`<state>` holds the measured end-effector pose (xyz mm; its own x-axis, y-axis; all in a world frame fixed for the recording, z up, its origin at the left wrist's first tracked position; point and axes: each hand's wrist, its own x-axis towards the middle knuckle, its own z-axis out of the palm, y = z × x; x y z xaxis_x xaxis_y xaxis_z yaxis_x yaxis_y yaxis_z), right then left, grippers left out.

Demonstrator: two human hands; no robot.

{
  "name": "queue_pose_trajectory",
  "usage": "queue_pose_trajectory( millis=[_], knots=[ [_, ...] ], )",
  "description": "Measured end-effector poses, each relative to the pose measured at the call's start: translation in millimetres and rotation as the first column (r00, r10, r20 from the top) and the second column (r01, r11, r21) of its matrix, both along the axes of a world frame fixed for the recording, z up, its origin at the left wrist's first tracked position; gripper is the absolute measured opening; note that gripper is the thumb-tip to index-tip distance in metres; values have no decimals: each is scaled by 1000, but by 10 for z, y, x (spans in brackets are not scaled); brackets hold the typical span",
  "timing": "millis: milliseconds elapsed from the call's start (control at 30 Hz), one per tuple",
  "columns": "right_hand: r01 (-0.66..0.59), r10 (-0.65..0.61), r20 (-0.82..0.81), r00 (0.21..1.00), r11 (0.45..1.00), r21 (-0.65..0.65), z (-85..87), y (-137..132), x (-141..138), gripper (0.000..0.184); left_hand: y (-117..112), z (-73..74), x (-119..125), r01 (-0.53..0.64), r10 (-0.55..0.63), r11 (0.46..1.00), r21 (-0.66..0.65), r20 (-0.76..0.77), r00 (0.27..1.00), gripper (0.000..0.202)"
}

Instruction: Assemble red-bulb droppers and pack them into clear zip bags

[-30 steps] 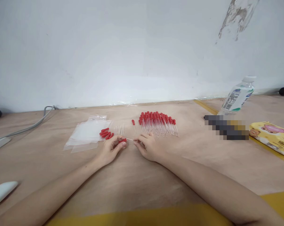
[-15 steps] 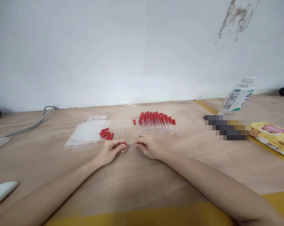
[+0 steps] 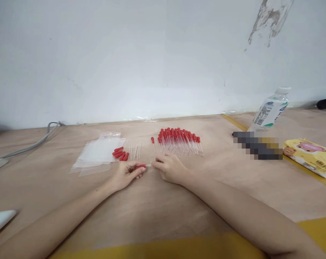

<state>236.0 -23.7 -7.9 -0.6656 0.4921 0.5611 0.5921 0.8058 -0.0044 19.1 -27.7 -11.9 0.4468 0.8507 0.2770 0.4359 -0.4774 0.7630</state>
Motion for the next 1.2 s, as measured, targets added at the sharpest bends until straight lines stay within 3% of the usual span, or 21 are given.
queue_pose_trajectory(
  millis=[133,200,567,733,967,1033,1100,1200],
  knots=[
    [34,-39,-130,991,999,-36,-21,-34,-44,20,22,30,-38,-72,88,953,295,-42,995,19],
    [20,-33,-184,982,997,-73,-11,-21,-46,18,25,47,-49,-78,104,930,360,-53,993,18],
    [-16,3,-92,996,989,-149,-10,8,-116,26,43,-34,-64,9,12,980,197,-105,994,22],
    [64,-80,-55,995,966,-251,51,-59,-179,27,4,10,-50,5,23,971,240,-113,993,21],
    [148,-120,107,987,936,-320,336,-56,-87,18,-1,39,-68,-14,84,911,412,-151,985,23],
    [229,-206,100,973,894,-384,414,23,6,17,-12,40,-85,-55,125,898,437,-134,983,30],
    [321,-347,40,937,812,-487,469,141,87,18,-27,52,-97,-47,116,911,410,-144,983,29],
    [441,-555,-29,832,691,-573,490,335,93,24,-42,83,-100,113,-37,938,328,-231,972,24]
  ],
)
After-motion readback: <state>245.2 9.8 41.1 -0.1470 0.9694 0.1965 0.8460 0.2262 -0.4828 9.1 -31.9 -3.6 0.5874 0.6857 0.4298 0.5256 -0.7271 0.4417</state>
